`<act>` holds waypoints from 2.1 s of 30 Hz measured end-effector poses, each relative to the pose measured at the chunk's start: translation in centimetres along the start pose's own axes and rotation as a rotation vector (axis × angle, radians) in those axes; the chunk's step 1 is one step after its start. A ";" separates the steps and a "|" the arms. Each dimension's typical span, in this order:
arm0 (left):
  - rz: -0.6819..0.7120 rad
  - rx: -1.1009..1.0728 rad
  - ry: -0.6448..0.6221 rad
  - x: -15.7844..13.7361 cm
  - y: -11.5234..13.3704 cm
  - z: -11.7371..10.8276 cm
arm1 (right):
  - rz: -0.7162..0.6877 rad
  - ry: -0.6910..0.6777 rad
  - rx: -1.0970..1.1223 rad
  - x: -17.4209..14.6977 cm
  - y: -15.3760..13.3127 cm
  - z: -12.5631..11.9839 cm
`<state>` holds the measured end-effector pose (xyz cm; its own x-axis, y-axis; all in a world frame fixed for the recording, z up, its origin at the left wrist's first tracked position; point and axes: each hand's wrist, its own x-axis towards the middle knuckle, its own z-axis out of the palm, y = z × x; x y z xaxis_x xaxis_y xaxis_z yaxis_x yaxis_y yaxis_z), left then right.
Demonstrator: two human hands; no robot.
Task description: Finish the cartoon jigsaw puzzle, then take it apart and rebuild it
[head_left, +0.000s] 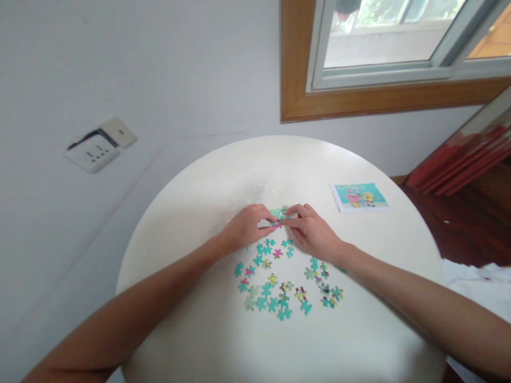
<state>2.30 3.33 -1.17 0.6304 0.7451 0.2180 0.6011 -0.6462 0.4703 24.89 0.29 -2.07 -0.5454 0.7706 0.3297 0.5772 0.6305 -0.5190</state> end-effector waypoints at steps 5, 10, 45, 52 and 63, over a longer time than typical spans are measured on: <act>0.016 -0.041 -0.019 -0.1 -0.1 -0.2 | -0.027 -0.012 -0.027 -0.1 0.3 0.4; 0.040 -0.054 -0.039 -0.1 -0.1 -0.2 | -0.019 -0.023 -0.040 0.0 0.2 0.4; 0.232 0.269 -0.084 -0.2 0.1 -0.9 | 0.208 0.258 0.040 0.9 2.4 -3.7; 0.221 0.270 -0.005 -0.2 0.4 -1.1 | 0.261 0.103 -0.011 0.8 2.6 -5.1; 0.019 0.231 0.192 0.2 -1.7 -1.0 | 0.360 -0.051 -0.093 0.4 3.4 -5.6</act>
<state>0.92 4.74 -1.06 0.5516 0.7360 0.3926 0.6998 -0.6644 0.2623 30.04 3.32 0.71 -0.3255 0.9404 0.0984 0.7889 0.3275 -0.5201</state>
